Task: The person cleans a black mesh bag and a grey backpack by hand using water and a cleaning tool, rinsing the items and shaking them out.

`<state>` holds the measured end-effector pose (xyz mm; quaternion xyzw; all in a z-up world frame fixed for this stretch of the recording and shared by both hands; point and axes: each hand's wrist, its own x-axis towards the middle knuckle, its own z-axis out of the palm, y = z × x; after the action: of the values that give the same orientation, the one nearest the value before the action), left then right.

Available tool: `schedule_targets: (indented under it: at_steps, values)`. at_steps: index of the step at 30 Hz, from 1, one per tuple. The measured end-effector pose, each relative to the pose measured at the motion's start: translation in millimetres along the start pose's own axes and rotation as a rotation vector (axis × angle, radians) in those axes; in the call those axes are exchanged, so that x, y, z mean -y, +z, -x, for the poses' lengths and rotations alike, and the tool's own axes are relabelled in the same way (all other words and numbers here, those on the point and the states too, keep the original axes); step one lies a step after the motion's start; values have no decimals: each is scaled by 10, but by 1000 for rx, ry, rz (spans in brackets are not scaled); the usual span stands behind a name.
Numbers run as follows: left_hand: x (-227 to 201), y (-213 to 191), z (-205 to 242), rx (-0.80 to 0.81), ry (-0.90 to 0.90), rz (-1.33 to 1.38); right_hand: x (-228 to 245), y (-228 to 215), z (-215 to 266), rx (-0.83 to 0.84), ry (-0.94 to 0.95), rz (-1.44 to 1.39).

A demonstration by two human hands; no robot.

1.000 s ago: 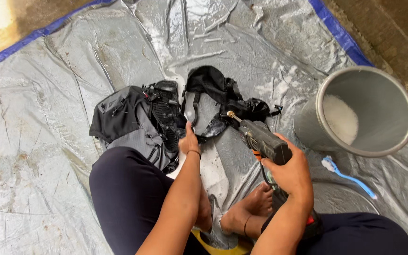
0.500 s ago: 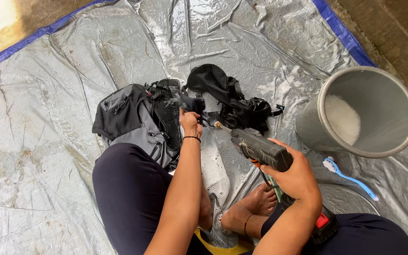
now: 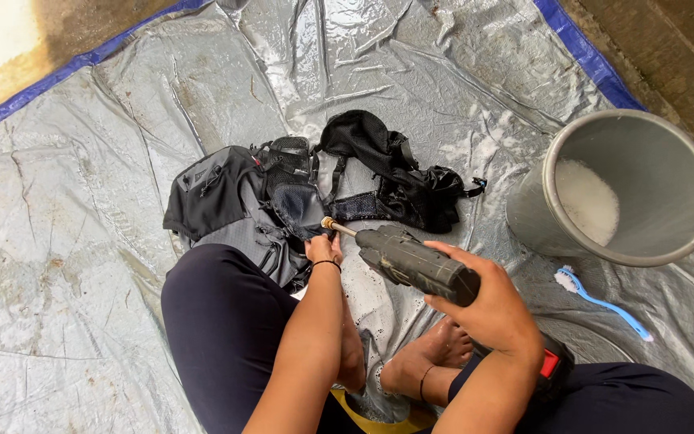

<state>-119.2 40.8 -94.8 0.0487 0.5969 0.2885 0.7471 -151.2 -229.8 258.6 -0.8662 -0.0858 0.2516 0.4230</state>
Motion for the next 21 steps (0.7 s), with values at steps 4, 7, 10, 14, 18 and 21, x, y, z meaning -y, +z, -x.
schedule_targets:
  at_steps: [4,7,10,14,18,21]
  values:
    - [122,-160,-160,104,-93,-105,74,115,-25,14,-57,10]
    - [228,-183,-348,95,-75,-181,133,187,-67,22,-104,20]
    - [304,-167,-484,55,-42,-151,168,220,-100,24,-122,30]
    - [311,-220,-499,79,-65,-243,90,242,-118,45,-90,66]
    - [313,-184,-448,113,-79,-96,142,175,-62,69,-45,123]
    - [267,-124,-290,99,-133,-62,223,105,-15,56,2,193]
